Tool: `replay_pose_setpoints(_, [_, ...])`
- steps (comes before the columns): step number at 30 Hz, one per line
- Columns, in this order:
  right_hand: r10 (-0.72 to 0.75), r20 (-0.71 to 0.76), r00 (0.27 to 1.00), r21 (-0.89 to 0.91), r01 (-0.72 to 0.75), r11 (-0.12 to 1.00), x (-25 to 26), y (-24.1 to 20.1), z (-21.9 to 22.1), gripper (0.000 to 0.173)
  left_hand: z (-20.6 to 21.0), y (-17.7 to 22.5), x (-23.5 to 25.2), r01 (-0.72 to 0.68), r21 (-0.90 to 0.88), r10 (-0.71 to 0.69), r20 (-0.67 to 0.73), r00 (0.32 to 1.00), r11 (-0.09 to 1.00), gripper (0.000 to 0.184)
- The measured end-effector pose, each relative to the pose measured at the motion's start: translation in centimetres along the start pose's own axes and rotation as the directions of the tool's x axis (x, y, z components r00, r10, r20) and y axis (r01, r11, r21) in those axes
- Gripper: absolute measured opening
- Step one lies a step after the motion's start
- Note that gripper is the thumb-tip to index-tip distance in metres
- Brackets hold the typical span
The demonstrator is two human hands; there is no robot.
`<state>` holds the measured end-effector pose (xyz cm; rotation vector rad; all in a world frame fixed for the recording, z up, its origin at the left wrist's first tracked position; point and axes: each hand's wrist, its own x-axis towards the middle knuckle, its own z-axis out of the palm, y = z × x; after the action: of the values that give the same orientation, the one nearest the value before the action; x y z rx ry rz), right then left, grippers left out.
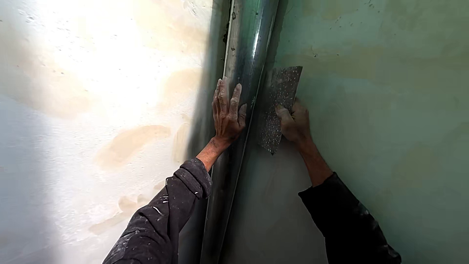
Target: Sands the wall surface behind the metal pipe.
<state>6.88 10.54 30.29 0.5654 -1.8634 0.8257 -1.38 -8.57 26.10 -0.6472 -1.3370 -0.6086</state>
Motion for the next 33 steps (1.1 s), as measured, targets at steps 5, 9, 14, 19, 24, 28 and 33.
replay_pose_setpoints(5, [0.005, -0.016, 1.0, -0.175, -0.007, 0.985, 6.6, -2.4, -0.9, 0.03, 1.3, 5.2, 1.5, -0.019, -0.47, 0.103, 0.154, 0.983, 0.882, 0.063])
replay_pose_setpoints(9, [0.0, -0.056, 0.998, -0.191, -0.011, 0.981, 9.3, -2.9, -0.8, 0.034, 4.6, 5.3, 6.4, 0.108, -0.648, 0.024, 0.192, 0.981, 0.754, 0.074])
replay_pose_setpoints(14, [0.036, -0.119, 0.992, -0.151, -0.054, 0.987, 13.4, -3.9, -1.7, 0.033, 6.9, 4.7, 10.3, 0.029, -0.615, 0.079, 0.148, 0.986, 0.788, 0.115])
replay_pose_setpoints(19, [0.096, -0.131, 0.987, -0.129, -0.113, 0.985, 16.8, -5.6, -2.9, 0.052, 1.2, 7.6, 10.6, 0.064, -0.164, -0.012, 0.297, 0.955, 0.984, 0.074])
replay_pose_setpoints(24, [-0.184, -0.152, 0.971, -0.72, 0.019, 0.694, 17.0, -8.0, -5.8, 0.072, 10.8, 5.3, 10.6, -0.049, -0.455, 0.026, -0.056, 0.998, 0.889, 0.069])
replay_pose_setpoints(28, [-0.264, 0.41, 0.873, -0.793, 0.485, 0.368, 18.2, -8.0, -9.7, 0.071, 10.9, 5.0, 10.6, -0.064, -0.567, -0.024, -0.147, 0.989, 0.821, 0.062])
replay_pose_setpoints(33, [-0.1, 0.778, 0.621, -0.627, 0.777, -0.054, 21.1, -8.6, -8.9, 0.097, 11.4, 4.7, 10.3, -0.111, -0.626, -0.038, -0.219, 0.975, 0.772, 0.056])
